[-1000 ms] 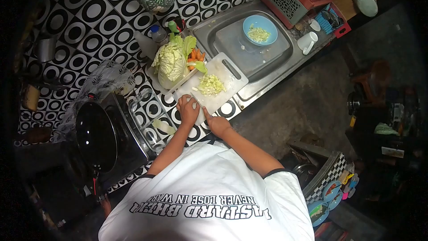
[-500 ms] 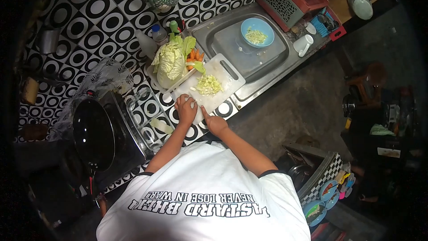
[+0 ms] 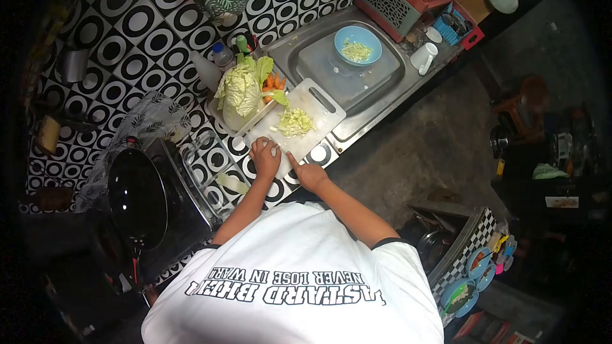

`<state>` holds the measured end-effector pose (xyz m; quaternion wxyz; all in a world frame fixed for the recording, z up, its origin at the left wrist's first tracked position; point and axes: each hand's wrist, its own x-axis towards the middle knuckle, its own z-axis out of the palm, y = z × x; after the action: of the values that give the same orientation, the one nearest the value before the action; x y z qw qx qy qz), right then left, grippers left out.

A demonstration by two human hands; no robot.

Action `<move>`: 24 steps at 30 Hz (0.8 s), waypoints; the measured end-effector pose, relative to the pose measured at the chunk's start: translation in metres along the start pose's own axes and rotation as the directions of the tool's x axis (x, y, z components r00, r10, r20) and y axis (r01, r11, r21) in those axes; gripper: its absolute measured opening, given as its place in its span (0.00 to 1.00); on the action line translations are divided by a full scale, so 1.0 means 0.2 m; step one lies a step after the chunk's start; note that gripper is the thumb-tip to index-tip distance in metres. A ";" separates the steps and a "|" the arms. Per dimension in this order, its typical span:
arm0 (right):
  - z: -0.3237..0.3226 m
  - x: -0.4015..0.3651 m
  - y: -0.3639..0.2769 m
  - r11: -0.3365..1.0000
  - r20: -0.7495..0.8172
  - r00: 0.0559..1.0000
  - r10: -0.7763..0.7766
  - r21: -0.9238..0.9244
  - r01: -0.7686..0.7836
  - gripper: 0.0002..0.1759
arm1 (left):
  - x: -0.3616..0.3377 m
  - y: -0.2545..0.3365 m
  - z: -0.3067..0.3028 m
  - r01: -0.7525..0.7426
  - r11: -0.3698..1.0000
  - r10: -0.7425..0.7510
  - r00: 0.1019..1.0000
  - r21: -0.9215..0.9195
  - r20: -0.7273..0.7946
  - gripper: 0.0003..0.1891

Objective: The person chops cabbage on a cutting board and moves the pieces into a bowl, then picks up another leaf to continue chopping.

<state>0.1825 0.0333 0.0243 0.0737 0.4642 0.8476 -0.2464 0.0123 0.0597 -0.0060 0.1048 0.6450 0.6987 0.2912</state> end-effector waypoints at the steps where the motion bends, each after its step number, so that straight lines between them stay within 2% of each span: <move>1: 0.00 -0.02 0.00 1.000 -0.005 1.000 0.005 0.003 -0.005 0.51 | 0.00 0.00 0.00 -0.007 1.000 0.007 1.000 0.000 0.002 0.07; 3: -0.03 -0.05 0.01 1.000 0.034 0.999 0.006 -0.013 -0.005 0.48 | 0.00 0.00 0.00 -0.002 1.000 0.002 1.000 0.004 -0.004 0.07; 9: -0.08 -0.12 -0.01 1.000 0.087 0.996 0.017 -0.024 -0.015 0.47 | -0.01 0.00 0.01 -0.019 1.000 0.019 1.000 -0.002 -0.021 0.07; 16: -0.09 -0.13 -0.02 1.000 0.047 0.999 0.008 0.021 -0.009 0.47 | -0.01 -0.01 0.01 -0.020 1.000 0.020 1.000 -0.018 -0.023 0.07; 24: -0.15 -0.21 -0.01 0.996 0.095 0.995 0.015 0.088 -0.024 0.47 | -0.01 -0.01 0.02 -0.024 1.000 0.024 0.999 -0.011 -0.033 0.07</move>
<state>0.2073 0.0156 0.0663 0.0953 0.4631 0.8267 -0.3049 0.0127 0.0581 -0.0112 0.0937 0.6478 0.6909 0.3070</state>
